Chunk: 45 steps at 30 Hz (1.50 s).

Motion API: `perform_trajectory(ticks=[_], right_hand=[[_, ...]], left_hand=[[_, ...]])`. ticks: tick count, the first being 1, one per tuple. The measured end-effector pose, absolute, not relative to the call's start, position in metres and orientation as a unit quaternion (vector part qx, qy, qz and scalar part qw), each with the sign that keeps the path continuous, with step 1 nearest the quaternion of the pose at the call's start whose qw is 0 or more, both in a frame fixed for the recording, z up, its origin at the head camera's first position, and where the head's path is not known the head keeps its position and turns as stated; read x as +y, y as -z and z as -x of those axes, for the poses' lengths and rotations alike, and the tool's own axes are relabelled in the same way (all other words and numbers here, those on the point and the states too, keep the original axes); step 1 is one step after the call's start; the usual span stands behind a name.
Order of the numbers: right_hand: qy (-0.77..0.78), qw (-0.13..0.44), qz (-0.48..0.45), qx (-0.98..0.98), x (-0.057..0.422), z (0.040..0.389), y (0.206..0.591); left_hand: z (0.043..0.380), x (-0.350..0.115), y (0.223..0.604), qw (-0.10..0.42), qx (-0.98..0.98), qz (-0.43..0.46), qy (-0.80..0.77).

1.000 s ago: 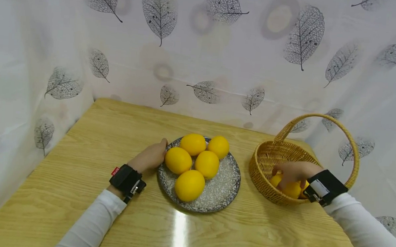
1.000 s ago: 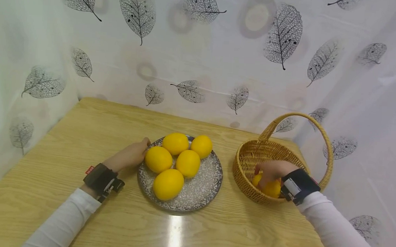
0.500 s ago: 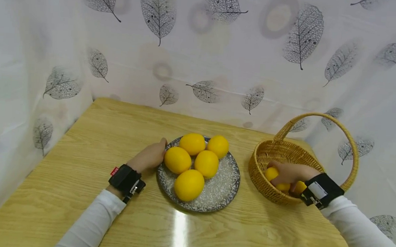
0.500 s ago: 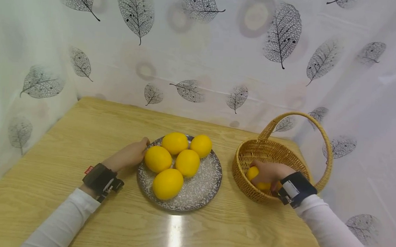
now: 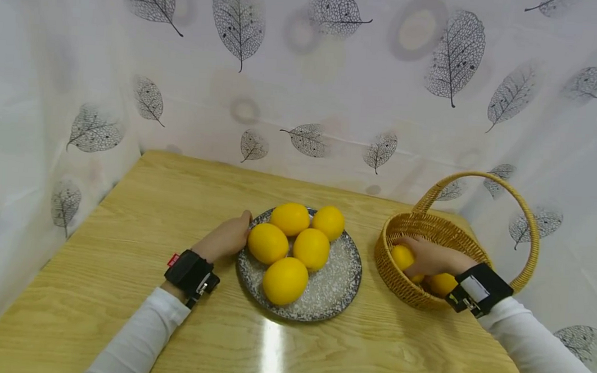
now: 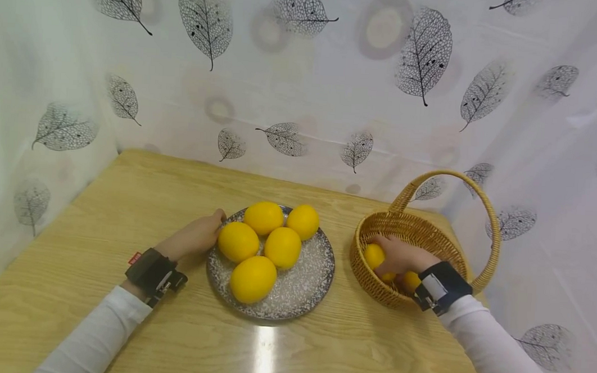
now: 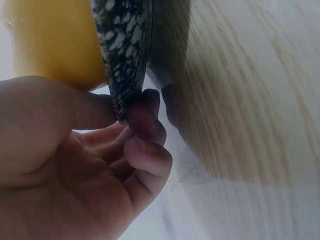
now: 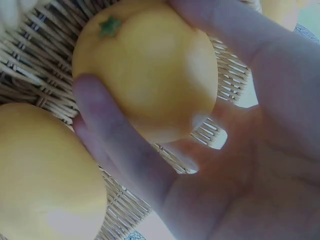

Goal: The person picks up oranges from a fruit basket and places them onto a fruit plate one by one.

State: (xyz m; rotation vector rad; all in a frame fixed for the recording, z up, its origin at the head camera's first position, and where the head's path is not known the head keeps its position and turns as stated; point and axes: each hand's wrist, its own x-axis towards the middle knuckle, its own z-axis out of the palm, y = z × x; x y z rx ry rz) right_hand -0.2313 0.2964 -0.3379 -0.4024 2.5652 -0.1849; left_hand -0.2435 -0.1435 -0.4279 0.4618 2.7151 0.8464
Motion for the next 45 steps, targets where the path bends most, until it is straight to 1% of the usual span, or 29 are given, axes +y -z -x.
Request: perform_trajectory(ticks=[5,11,19,28,33,45], right_hand=[[0.058,0.237,0.159,0.957,0.297,0.233,0.342],[0.073,0.215,0.155,0.962,0.297,0.232,0.342],[0.087,0.181,0.143,0.969,0.295,0.228,0.334],[0.086,0.147,0.154,0.973,0.290,0.222,0.328],[0.090,0.123,0.155,0.976,0.286,0.218,0.322],[0.090,0.090,0.148,0.981,0.278,0.210,0.310]], left_hand=[[0.244,-0.144,0.428,0.128,0.934,-0.161,-0.293],[0.244,-0.144,0.427,0.124,0.934,-0.162,-0.293],[0.244,-0.144,0.426,0.126,0.936,-0.157,-0.290],[0.244,-0.144,0.428,0.135,0.935,-0.151,-0.290],[0.246,-0.144,0.428,0.130,0.936,-0.154,-0.290],[0.242,-0.144,0.426,0.124,0.936,-0.160,-0.287]])
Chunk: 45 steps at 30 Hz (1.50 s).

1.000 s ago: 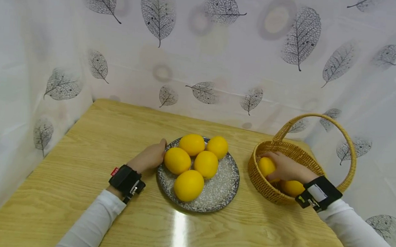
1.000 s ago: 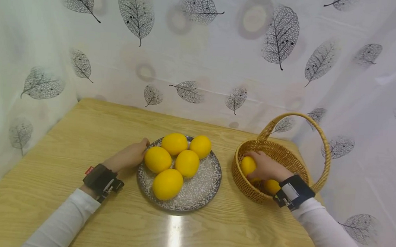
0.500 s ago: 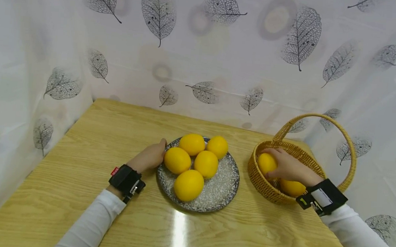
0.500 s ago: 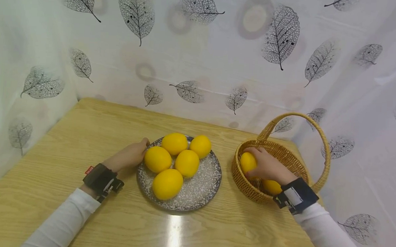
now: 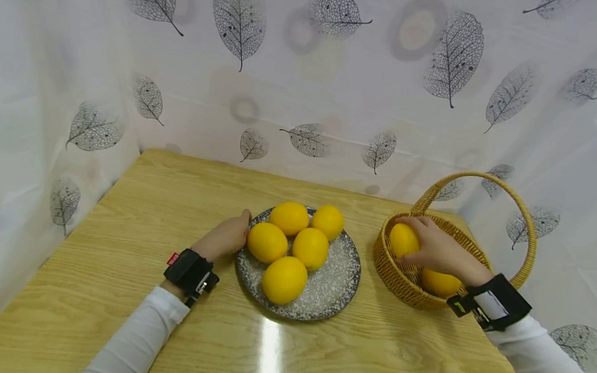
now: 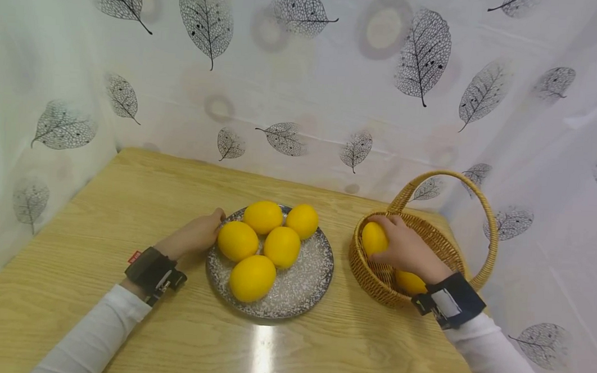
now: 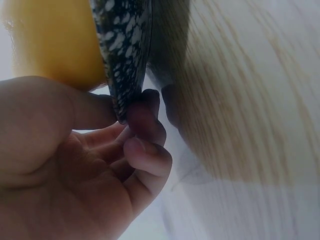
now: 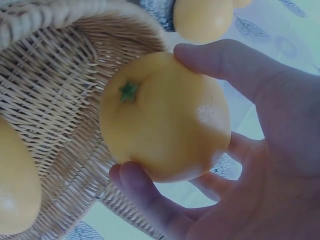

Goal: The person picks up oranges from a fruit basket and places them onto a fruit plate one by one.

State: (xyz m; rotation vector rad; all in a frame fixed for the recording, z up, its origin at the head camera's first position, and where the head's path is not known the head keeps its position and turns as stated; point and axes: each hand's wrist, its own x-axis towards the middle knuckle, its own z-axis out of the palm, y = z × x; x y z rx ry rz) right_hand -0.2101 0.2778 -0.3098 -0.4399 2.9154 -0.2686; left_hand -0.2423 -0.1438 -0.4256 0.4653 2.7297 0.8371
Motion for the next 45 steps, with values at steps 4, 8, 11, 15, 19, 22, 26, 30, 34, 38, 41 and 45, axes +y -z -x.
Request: perform_trajectory(ticks=[4,8,11,15,19,22,26,30,34,38,41,45], right_hand=[[0.096,0.082,0.150,0.981,0.273,0.207,0.306],[0.099,0.073,0.153,0.980,0.265,0.204,0.303],[0.104,0.068,0.155,0.980,0.259,0.203,0.302],[0.115,0.063,0.158,0.979,0.251,0.201,0.300],[0.124,0.057,0.161,0.977,0.243,0.201,0.301],[0.134,0.056,0.161,0.976,0.238,0.201,0.303],[0.150,0.062,0.158,0.974,0.232,0.201,0.309],[0.161,0.071,0.155,0.972,0.225,0.201,0.315],[0.172,0.082,0.150,0.970,0.218,0.202,0.322],[0.182,0.097,0.146,0.968,0.212,0.204,0.331],[0.190,0.108,0.143,0.965,0.208,0.206,0.338],[0.197,0.121,0.135,0.964,0.203,0.208,0.347]], left_hand=[[0.241,-0.144,0.425,0.118,0.936,-0.163,-0.289],[0.240,-0.145,0.426,0.119,0.936,-0.162,-0.288],[0.241,-0.145,0.426,0.121,0.936,-0.161,-0.289],[0.243,-0.144,0.428,0.122,0.937,-0.157,-0.288],[0.244,-0.144,0.429,0.122,0.937,-0.156,-0.289],[0.244,-0.145,0.429,0.121,0.936,-0.159,-0.289],[0.244,-0.145,0.429,0.126,0.935,-0.158,-0.293],[0.244,-0.146,0.430,0.128,0.935,-0.156,-0.292],[0.245,-0.146,0.431,0.128,0.934,-0.158,-0.293],[0.245,-0.146,0.431,0.130,0.932,-0.157,-0.299],[0.246,-0.146,0.431,0.129,0.932,-0.158,-0.298],[0.246,-0.147,0.431,0.131,0.933,-0.157,-0.297]])
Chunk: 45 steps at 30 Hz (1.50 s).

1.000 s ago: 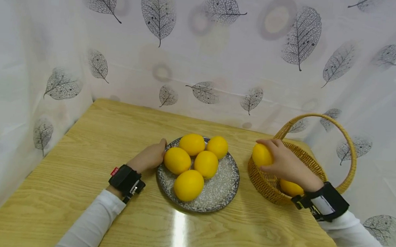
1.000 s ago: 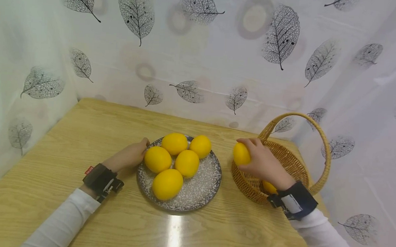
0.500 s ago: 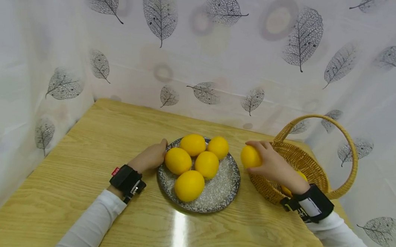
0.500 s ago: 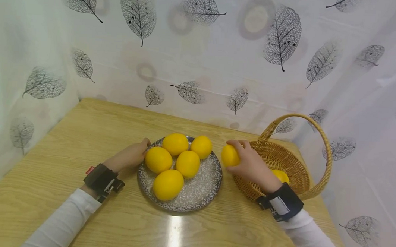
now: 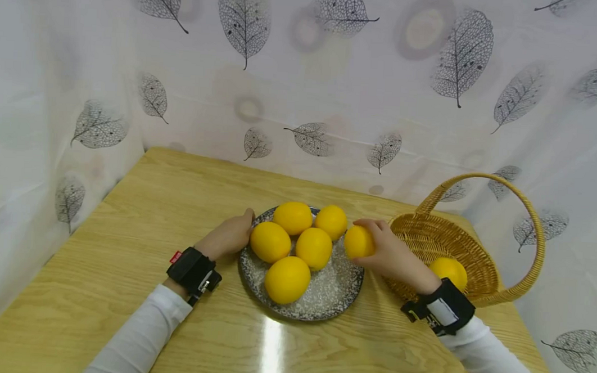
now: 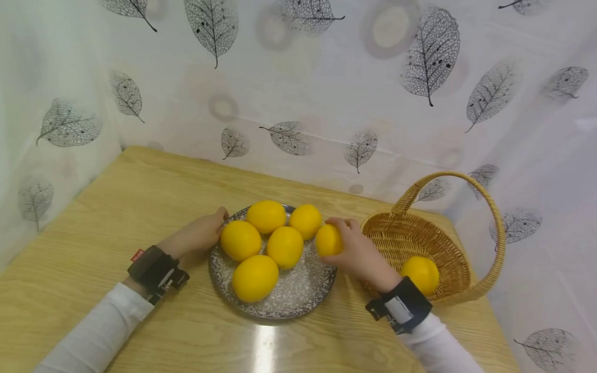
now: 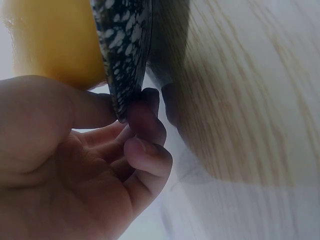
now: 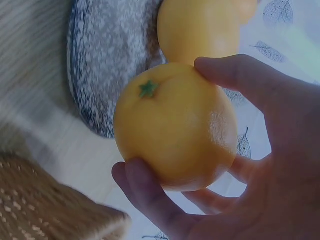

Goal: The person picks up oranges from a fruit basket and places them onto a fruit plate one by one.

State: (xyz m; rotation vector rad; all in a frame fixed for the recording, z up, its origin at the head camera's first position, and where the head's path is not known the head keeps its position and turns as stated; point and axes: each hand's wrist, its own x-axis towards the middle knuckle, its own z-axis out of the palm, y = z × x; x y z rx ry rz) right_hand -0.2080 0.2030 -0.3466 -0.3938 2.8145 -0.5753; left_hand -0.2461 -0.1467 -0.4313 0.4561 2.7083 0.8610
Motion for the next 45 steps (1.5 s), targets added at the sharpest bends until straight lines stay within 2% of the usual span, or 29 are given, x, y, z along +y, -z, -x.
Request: perform_trajectory(ticks=[16,45], right_hand=[[0.214,0.134,0.103,0.962,0.186,0.204,0.368],[0.212,0.166,0.101,0.958,0.189,0.205,0.368]], left_hand=[[0.243,-0.143,0.430,0.133,0.935,-0.158,-0.290],[0.244,-0.144,0.428,0.133,0.936,-0.155,-0.285]])
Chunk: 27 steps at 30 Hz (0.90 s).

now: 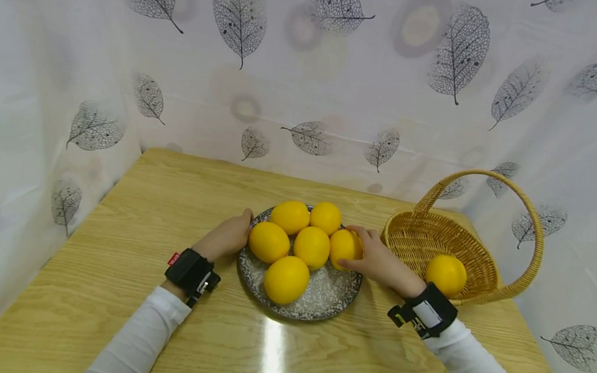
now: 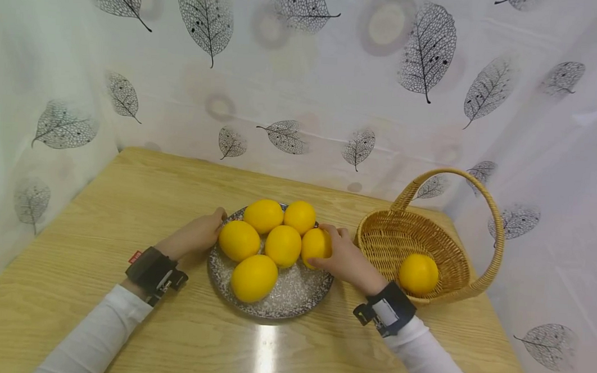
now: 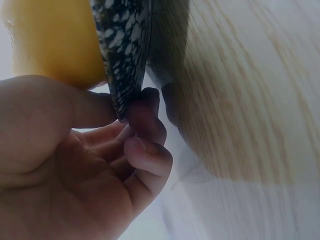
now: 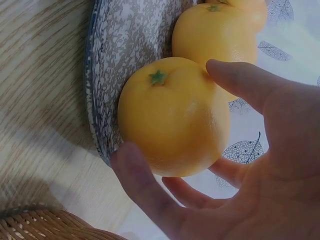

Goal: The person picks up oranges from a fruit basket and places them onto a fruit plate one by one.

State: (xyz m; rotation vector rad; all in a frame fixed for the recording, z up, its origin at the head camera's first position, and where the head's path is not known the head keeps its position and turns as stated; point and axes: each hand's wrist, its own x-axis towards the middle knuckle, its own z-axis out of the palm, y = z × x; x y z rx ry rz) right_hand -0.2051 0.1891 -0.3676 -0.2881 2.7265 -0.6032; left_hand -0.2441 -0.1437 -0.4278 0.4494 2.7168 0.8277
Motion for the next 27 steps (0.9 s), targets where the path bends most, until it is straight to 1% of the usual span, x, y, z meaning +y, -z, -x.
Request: perform_trajectory(ticks=[27], right_hand=[[0.203,0.181,0.113,0.956,0.1894,0.2064,0.3637]], left_hand=[[0.2455,-0.1449,0.4296,0.132,0.936,-0.156,-0.287]])
